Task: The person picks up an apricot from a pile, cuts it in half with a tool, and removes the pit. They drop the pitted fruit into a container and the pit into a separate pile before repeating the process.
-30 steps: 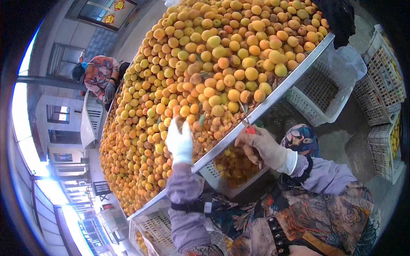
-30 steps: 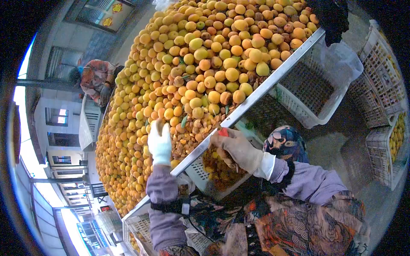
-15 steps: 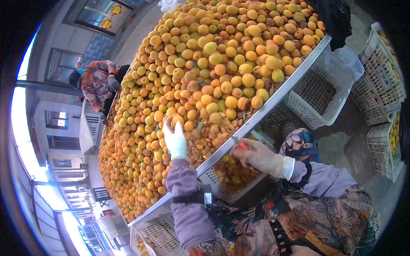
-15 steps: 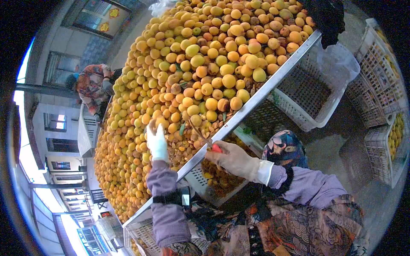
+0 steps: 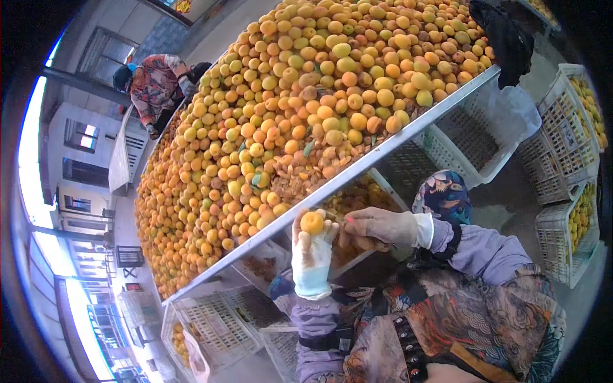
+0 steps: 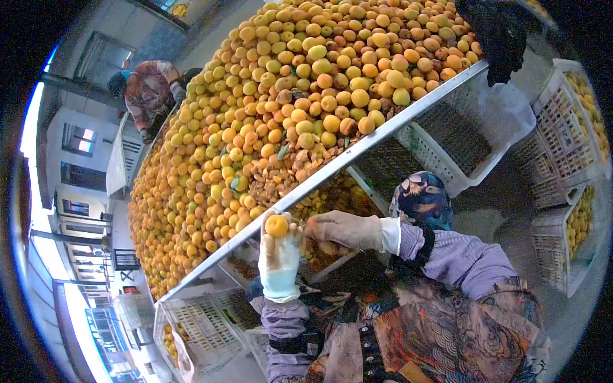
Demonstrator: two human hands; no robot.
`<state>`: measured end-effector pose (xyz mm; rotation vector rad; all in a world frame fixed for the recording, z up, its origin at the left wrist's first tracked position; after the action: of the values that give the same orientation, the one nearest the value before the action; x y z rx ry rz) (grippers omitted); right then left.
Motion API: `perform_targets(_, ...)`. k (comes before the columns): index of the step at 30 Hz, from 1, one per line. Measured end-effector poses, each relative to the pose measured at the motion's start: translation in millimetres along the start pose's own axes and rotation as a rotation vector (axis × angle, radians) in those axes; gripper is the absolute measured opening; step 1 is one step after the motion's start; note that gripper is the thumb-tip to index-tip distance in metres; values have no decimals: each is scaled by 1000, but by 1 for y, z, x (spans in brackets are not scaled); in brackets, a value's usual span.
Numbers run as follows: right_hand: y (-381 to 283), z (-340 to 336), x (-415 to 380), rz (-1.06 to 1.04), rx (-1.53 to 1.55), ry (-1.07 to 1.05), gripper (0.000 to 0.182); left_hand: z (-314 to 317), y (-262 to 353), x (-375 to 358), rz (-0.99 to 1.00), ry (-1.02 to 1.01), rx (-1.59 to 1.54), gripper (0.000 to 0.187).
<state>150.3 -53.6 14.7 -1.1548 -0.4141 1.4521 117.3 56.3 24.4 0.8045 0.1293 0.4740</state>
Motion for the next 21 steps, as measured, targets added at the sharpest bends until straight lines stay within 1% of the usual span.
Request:
perform_targets(1, 6, 9, -1, 48, -51, -50, 37, -4, -1, -6, 2, 6, -12, 59)
perform_targets(3, 10, 14, -5, 61, -70, -18, 35, 3, -3, -17, -20, -90, -36, 49)
perform_targets(4, 16, 17, -6, 94, -71, -60, 35, 3, 0, -22, -10, -87, 87, 54)
perform_targets(5, 21, 21, -7, 126, -72, -100, 34, 3, -1, -24, -8, -87, 77, 54)
perform_targets(7, 17, 27, -16, 161, -109, -120, 34, -1, -2, -27, -4, -120, 247, 69)
perform_targets(8, 18, 33, -20, 190, -139, -147, 33, -3, -2, -29, -4, -118, 240, 69)
perform_targets(10, 19, 36, -21, 203, -157, -144, 33, -7, -8, -34, -63, -109, 171, 67)
perform_targets(12, 21, 38, -22, 214, -178, -142, 33, -8, -9, -38, -67, -111, 143, 65)
perform_targets(15, 30, 43, -24, 264, -111, -154, 34, -7, -8, -43, -82, -107, 128, 64)
perform_targets(18, 29, 46, -25, 233, -104, -135, 36, -2, -10, -46, -80, -118, 118, 64)
perform_targets(19, 31, 47, -22, 214, -90, -166, 37, 1, -10, -46, -67, -139, 98, 65)
perform_targets(21, 30, 49, -23, 175, -84, -196, 40, 0, -12, -46, -83, -113, 50, 65)
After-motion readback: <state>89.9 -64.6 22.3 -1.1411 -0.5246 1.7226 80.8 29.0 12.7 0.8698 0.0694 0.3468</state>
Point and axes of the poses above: each hand's wrist, its own x-axis towards the middle knuckle, its own z-axis out of the palm, y = z × x, the point moved 10 cm from there along x, towards the middle knuckle, and after that the axes turned 15 degrees about z, right-handed, at the moved point
